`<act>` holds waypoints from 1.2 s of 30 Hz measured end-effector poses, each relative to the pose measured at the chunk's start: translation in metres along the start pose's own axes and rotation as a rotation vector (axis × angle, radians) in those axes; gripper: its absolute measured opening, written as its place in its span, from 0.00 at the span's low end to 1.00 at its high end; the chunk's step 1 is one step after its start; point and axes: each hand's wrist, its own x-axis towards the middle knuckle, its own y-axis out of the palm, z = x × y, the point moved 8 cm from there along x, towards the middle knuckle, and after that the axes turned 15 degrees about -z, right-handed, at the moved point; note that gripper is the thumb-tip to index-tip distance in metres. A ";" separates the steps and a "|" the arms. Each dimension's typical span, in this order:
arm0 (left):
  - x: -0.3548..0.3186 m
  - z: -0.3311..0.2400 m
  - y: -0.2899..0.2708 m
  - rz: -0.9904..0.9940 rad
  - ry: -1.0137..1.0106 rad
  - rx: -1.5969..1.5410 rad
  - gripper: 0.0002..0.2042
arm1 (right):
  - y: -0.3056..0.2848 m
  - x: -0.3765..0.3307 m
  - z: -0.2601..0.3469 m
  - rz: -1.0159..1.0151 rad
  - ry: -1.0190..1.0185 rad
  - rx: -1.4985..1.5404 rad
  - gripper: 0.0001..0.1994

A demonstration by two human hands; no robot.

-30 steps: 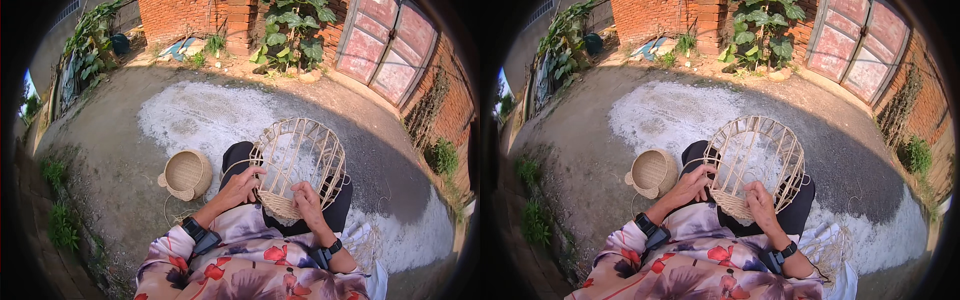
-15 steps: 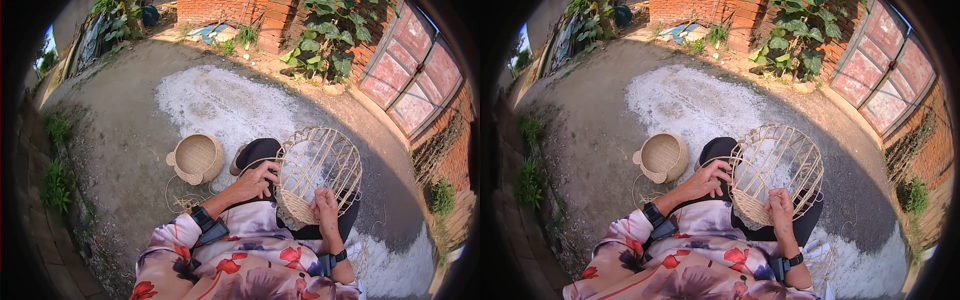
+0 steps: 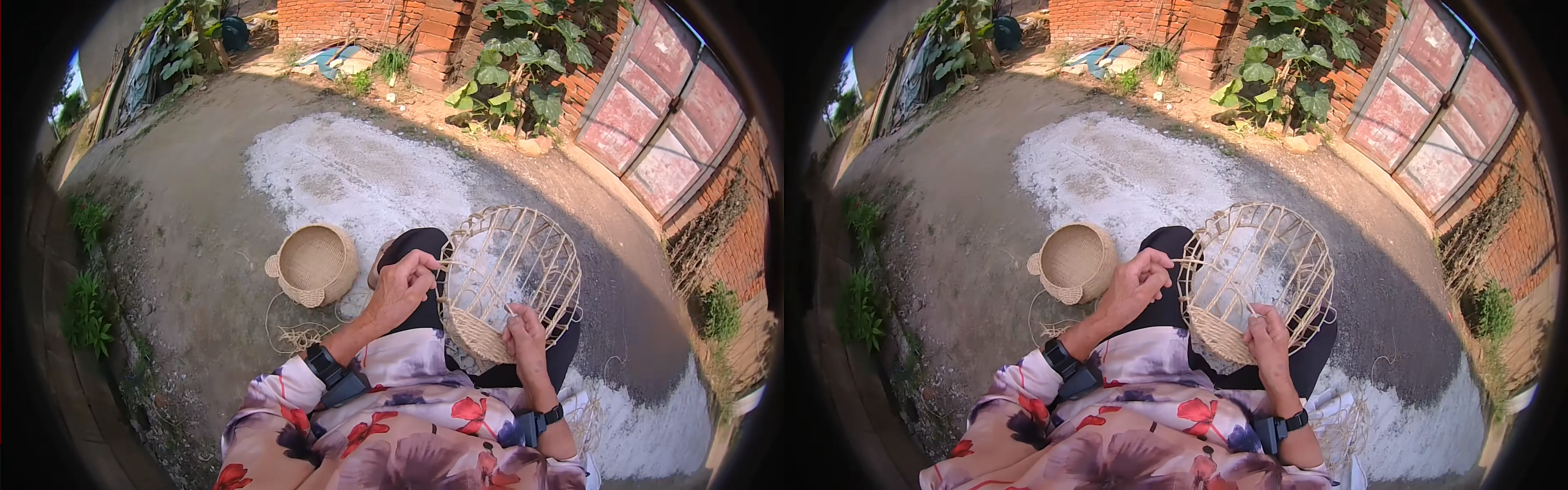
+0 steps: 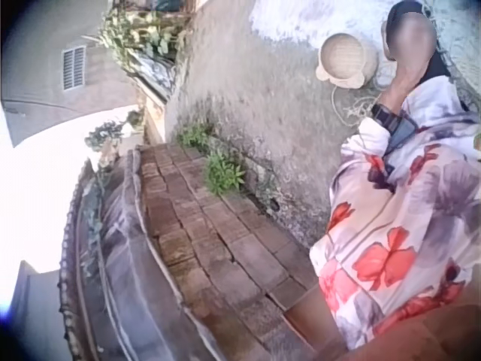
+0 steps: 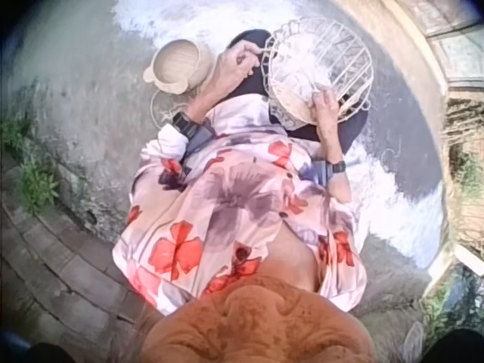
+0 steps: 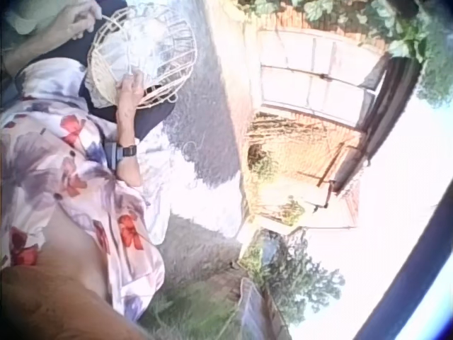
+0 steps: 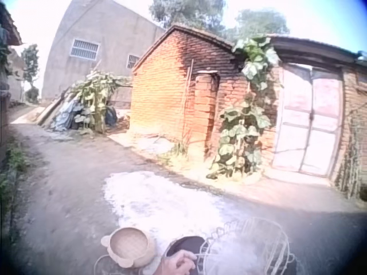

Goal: Weaving a decorative or functional bamboo/wicker basket outdoors.

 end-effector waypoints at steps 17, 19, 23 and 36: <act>-0.053 -0.054 0.102 0.275 0.881 0.557 0.10 | -0.050 -0.010 -0.012 -0.089 0.016 0.179 0.07; -0.054 -0.051 0.116 0.321 0.918 0.531 0.08 | -0.053 -0.010 -0.006 -0.104 0.016 0.251 0.07; -0.050 -0.041 0.130 0.353 0.905 0.602 0.04 | -0.078 0.015 0.012 -0.240 -0.130 0.182 0.06; -0.049 -0.036 0.136 0.323 0.835 0.700 0.04 | 0.018 0.027 0.049 -0.139 -0.685 -0.906 0.09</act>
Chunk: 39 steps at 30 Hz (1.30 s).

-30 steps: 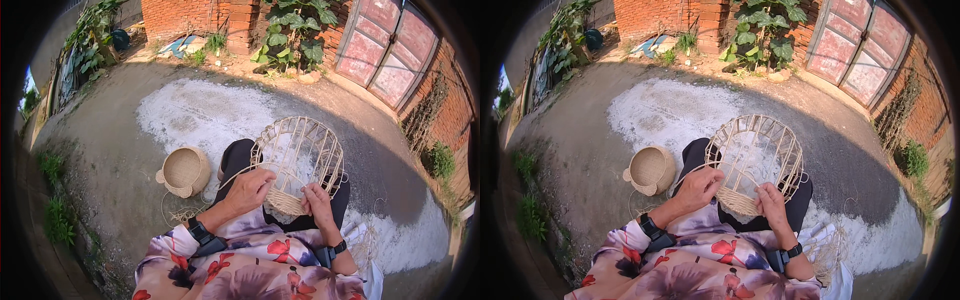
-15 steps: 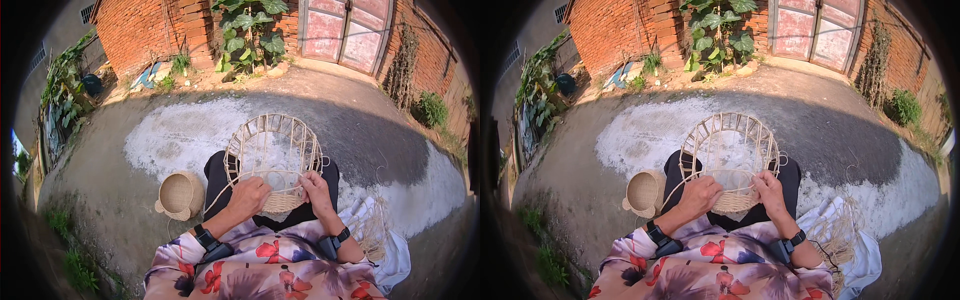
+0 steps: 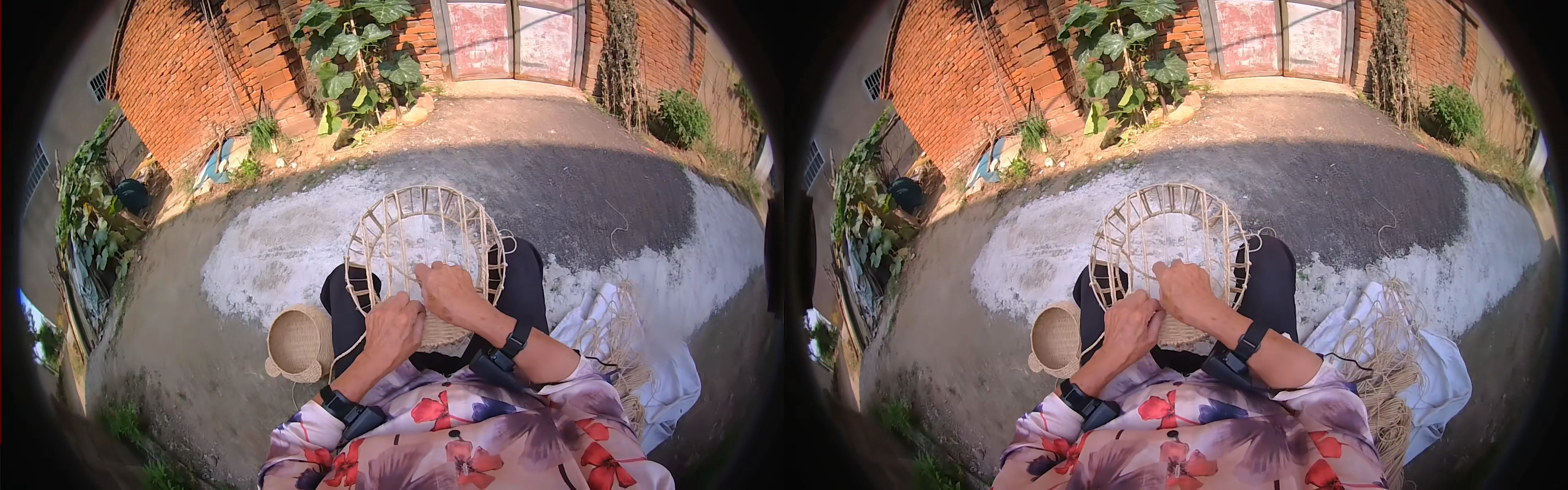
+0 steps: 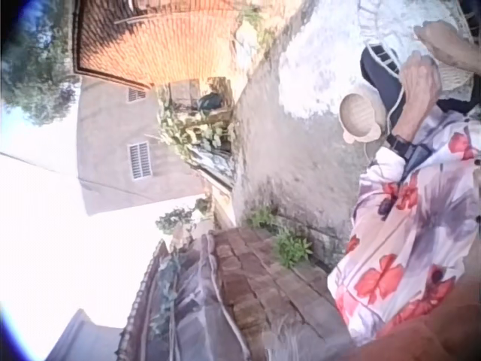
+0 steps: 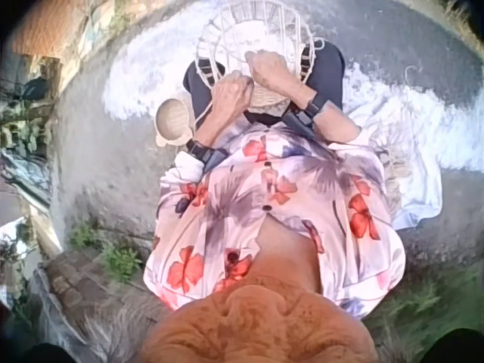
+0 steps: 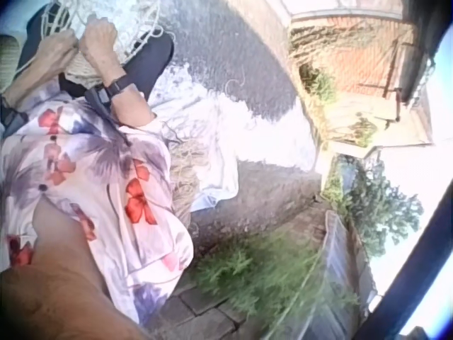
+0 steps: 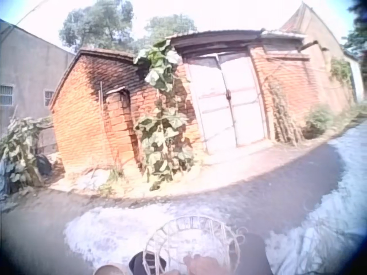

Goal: Weaving a decorative or functional bamboo/wicker basket outdoors.

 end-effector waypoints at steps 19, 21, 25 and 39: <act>0.019 -0.033 0.039 0.118 0.139 -0.065 0.05 | -0.068 -0.056 -0.119 -0.237 0.649 0.859 0.06; 0.026 -0.040 0.042 0.128 0.143 -0.037 0.05 | -0.061 -0.032 -0.104 -0.248 0.596 0.969 0.05; 0.030 -0.038 0.051 0.201 0.125 0.052 0.08 | -0.038 0.000 -0.076 -0.053 0.314 0.636 0.05; 0.019 -0.040 0.049 0.346 0.074 -0.083 0.07 | -0.042 -0.083 -0.105 0.018 0.877 1.091 0.19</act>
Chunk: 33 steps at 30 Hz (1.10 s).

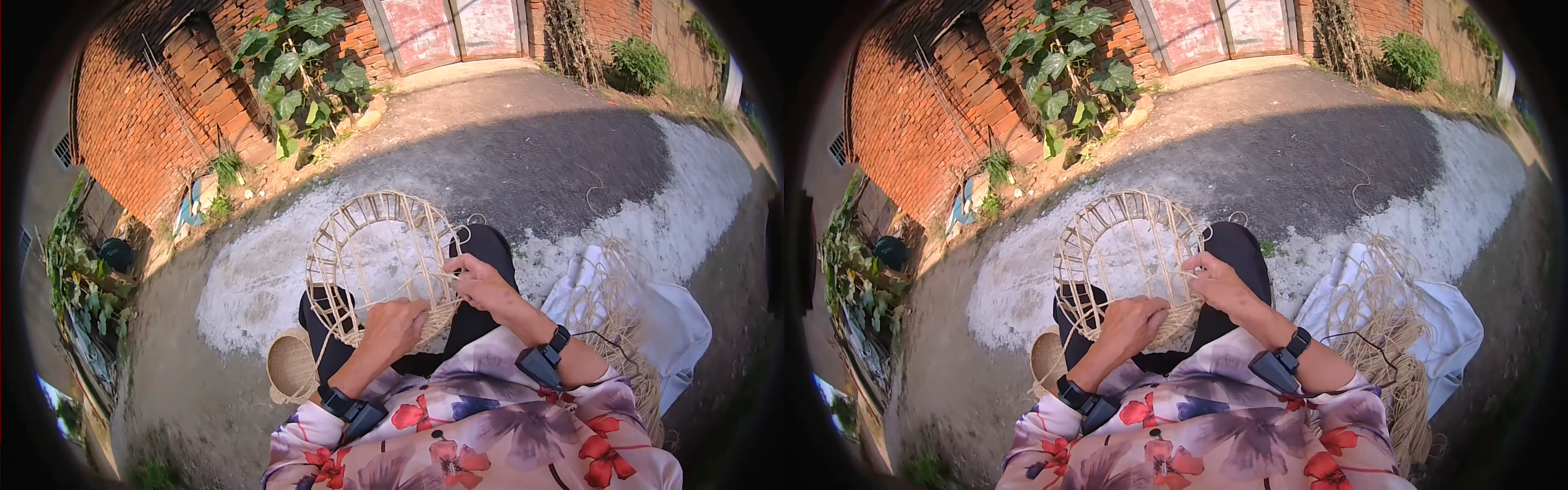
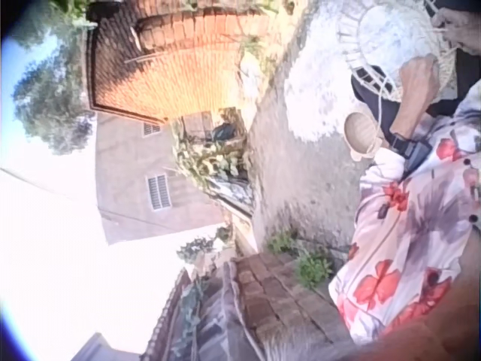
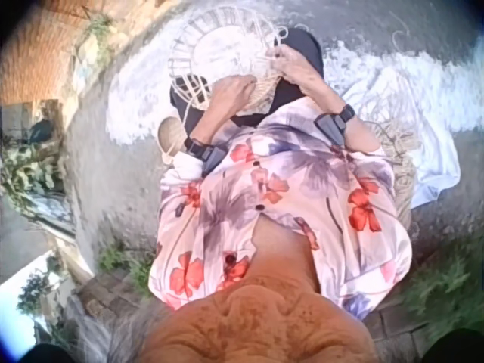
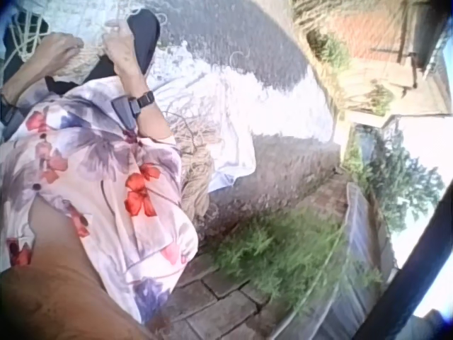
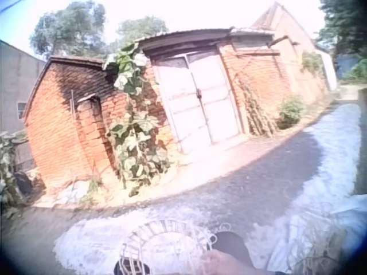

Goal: Weaving a decorative or functional bamboo/wicker basket outdoors.

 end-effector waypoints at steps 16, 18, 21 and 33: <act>0.023 -0.031 0.023 -0.114 0.181 -0.187 0.03 | -0.304 -0.002 -0.055 -0.863 0.048 -0.345 0.34; 0.026 -0.028 0.026 -0.096 0.141 -0.186 0.03 | -0.303 -0.018 -0.043 -0.802 0.127 -0.515 0.35; 0.025 -0.023 0.026 -0.077 0.043 -0.262 0.04 | -0.202 -0.037 -0.011 -0.415 -0.031 -0.219 0.33; 0.031 -0.020 0.033 -0.011 -0.124 -0.258 0.04 | -0.039 -0.005 -0.016 -0.165 0.042 0.424 0.09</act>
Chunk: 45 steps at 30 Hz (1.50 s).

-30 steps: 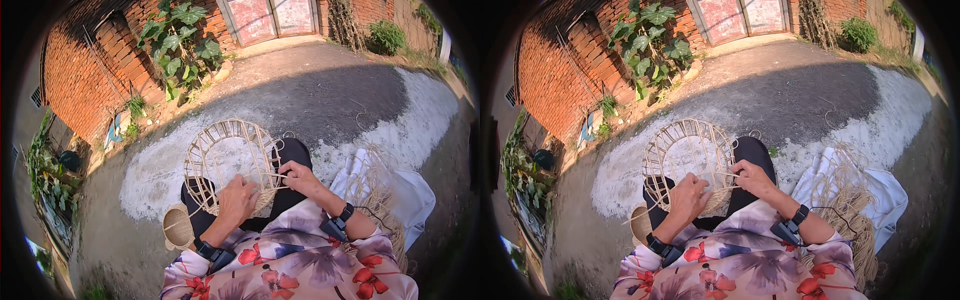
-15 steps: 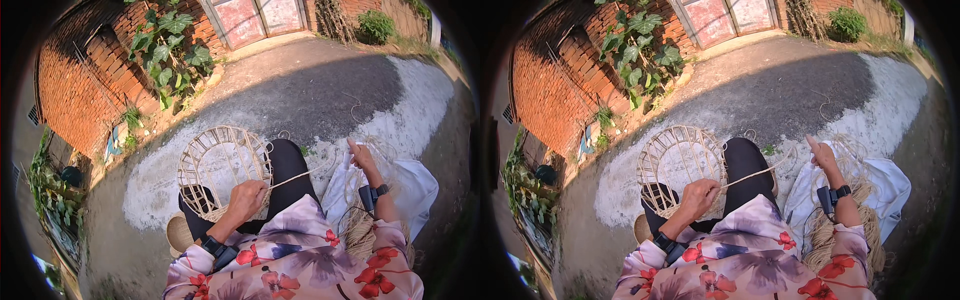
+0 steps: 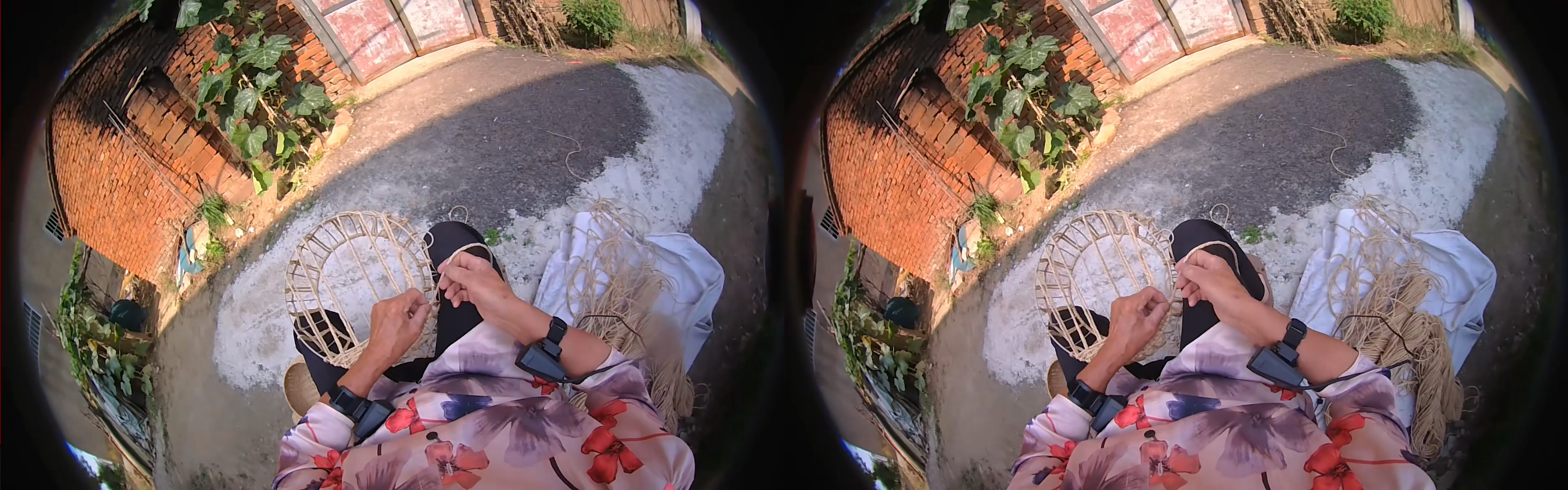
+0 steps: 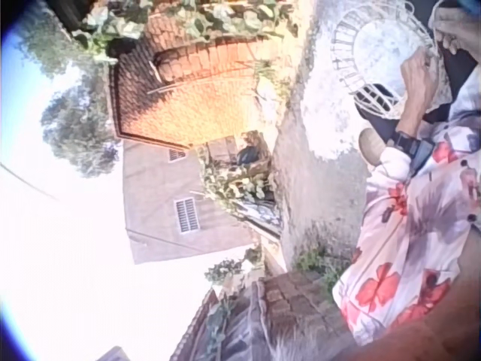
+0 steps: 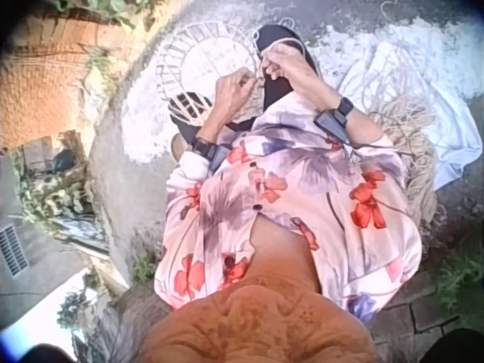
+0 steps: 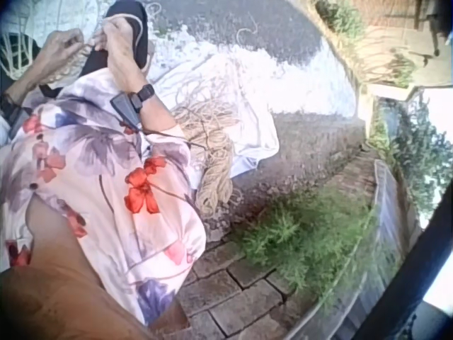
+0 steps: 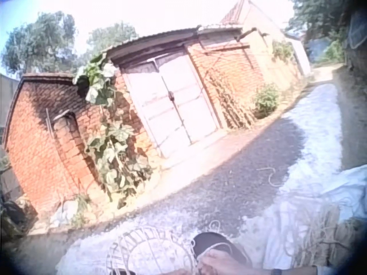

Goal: Weaving a decorative or functional bamboo/wicker basket outdoors.

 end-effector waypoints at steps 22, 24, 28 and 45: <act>0.022 0.035 0.043 0.791 -0.153 -0.106 0.10 | 0.040 -0.058 0.013 0.110 -1.245 -1.224 0.03; 0.014 0.042 0.042 0.893 -0.325 -0.076 0.11 | 0.043 -0.058 0.010 0.104 -1.269 -1.277 0.03; 0.009 0.026 0.034 0.720 -0.066 0.043 0.14 | 0.043 -0.058 0.014 0.102 -1.273 -1.219 0.04; -0.022 -0.014 -0.010 -0.088 0.251 0.236 0.13 | 0.003 -0.047 0.018 0.180 -0.674 -1.172 0.10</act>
